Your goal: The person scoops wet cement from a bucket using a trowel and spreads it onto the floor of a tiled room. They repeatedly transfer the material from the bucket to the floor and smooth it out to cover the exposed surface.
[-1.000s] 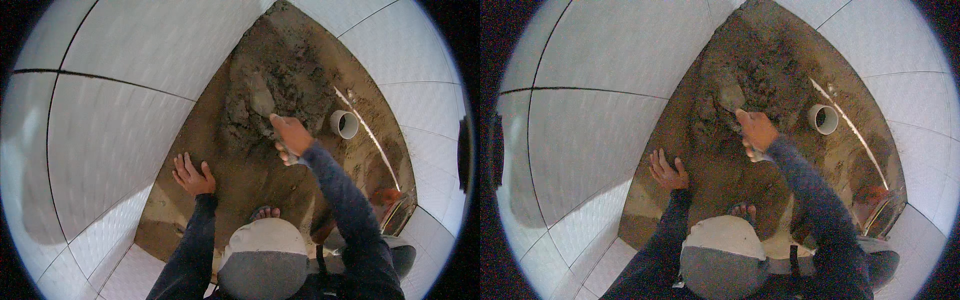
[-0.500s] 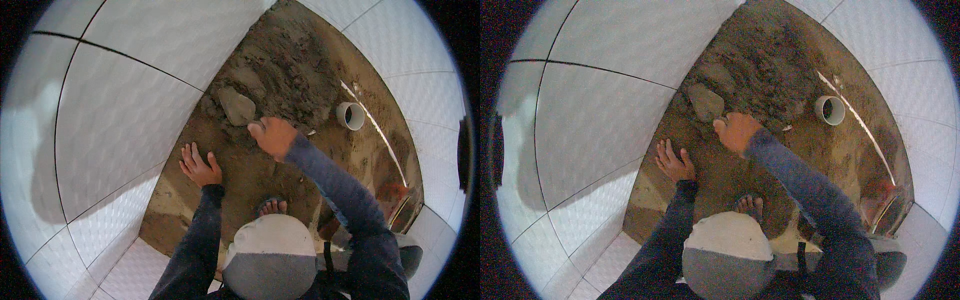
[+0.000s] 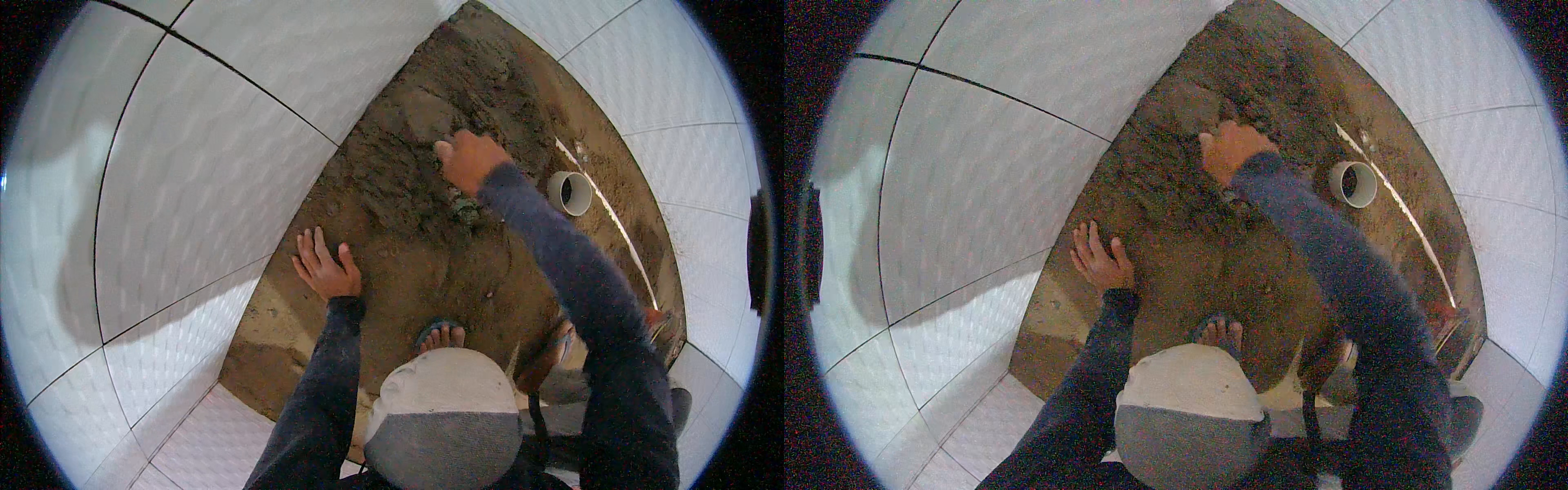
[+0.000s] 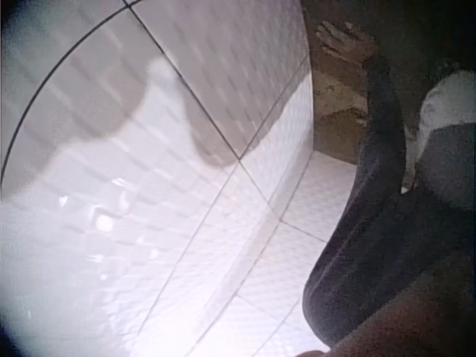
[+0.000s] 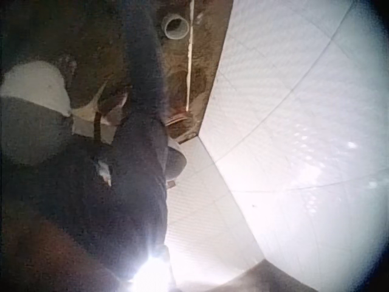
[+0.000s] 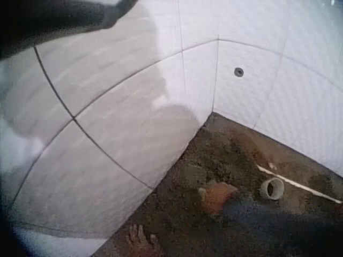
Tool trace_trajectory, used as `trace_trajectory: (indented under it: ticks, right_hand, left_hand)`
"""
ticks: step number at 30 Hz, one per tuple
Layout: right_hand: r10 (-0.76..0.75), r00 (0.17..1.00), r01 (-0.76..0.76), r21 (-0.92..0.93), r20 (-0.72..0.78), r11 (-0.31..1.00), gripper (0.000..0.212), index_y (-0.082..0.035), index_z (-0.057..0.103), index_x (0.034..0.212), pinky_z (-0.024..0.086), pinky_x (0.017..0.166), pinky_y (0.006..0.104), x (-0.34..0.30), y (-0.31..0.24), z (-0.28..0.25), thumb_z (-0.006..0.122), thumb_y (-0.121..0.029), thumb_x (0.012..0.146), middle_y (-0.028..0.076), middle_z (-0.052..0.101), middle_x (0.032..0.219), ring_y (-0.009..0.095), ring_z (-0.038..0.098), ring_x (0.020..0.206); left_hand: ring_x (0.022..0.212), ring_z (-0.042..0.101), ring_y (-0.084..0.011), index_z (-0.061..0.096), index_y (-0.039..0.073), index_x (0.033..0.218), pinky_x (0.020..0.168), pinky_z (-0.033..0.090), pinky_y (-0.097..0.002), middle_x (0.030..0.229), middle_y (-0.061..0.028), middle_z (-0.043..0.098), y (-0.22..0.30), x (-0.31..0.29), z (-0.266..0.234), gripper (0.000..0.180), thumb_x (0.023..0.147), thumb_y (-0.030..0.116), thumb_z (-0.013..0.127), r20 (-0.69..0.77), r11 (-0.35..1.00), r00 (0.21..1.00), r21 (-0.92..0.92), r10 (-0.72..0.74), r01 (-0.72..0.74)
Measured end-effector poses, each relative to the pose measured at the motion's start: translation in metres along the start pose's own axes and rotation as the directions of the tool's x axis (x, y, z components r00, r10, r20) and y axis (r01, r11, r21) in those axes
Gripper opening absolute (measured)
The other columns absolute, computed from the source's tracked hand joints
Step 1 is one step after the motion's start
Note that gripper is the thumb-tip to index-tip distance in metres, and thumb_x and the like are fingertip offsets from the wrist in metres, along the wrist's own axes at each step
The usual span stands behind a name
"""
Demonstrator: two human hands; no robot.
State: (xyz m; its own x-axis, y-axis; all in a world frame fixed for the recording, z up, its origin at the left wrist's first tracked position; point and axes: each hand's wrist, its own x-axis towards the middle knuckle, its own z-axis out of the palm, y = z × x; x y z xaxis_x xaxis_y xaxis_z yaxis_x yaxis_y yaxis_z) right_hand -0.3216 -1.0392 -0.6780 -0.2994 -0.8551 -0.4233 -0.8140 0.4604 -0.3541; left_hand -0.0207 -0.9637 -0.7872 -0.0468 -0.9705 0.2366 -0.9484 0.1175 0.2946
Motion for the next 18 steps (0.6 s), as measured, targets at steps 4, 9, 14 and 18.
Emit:
trace_trajectory:
  ticks: [4, 9, 14, 18]
  right_hand:
    - [0.191, 0.907, -0.338, 0.381, 0.375, 0.860, 0.050, 0.004, 0.064, 0.096, 0.055, 0.079, 0.0511, -0.009, -0.010, 0.000, 0.047, -0.043, 0.095, 0.027, 0.068, 0.092, 0.041, 0.069, 0.086]
    - [-0.199, 0.978, 0.209, -0.220, 0.070, 0.953, 0.047, 0.002, 0.063, 0.099, 0.055, 0.075, 0.0513, -0.013, 0.004, 0.000, 0.048, -0.043, 0.095, 0.023, 0.069, 0.088, 0.039, 0.069, 0.082]
    - [-0.204, 0.979, 0.174, -0.460, -0.015, 0.871, 0.043, -0.004, 0.057, 0.112, 0.055, 0.069, 0.0532, 0.043, 0.032, -0.044, 0.049, -0.042, 0.095, 0.019, 0.068, 0.082, 0.038, 0.069, 0.079]
    - [-0.133, 0.981, 0.044, -0.509, -0.139, 0.860, 0.042, -0.006, 0.058, 0.112, 0.055, 0.073, 0.0539, 0.084, 0.063, -0.060, 0.047, -0.044, 0.096, 0.018, 0.069, 0.088, 0.039, 0.069, 0.083]
  left_hand:
    - [0.141, 0.034, -0.0313, 0.051, 0.008, 0.137, 0.115, 0.019, -0.0559, 0.147, -0.0124, 0.045, 0.003, 0.000, 0.006, 0.052, 0.097, 0.041, 0.047, -0.011, 1.000, 1.000, 0.002, 0.015, -0.015]
    - [0.140, 0.036, -0.0311, 0.052, 0.007, 0.136, 0.114, 0.020, -0.0562, 0.146, -0.0139, 0.046, 0.001, -0.002, 0.007, 0.053, 0.098, 0.044, 0.045, -0.065, 1.000, 0.997, 0.005, 0.027, -0.027]
    - [0.139, 0.038, -0.0312, 0.052, 0.006, 0.135, 0.113, 0.022, -0.0562, 0.145, -0.0146, 0.047, 0.003, 0.000, 0.004, 0.055, 0.099, 0.046, 0.043, -0.060, 0.999, 0.997, 0.001, 0.052, -0.052]
    - [0.138, 0.039, -0.0320, 0.052, 0.007, 0.135, 0.112, 0.023, -0.0563, 0.144, -0.0146, 0.048, 0.006, 0.000, 0.002, 0.056, 0.099, 0.047, 0.042, -0.058, 0.999, 0.998, 0.006, 0.038, -0.037]
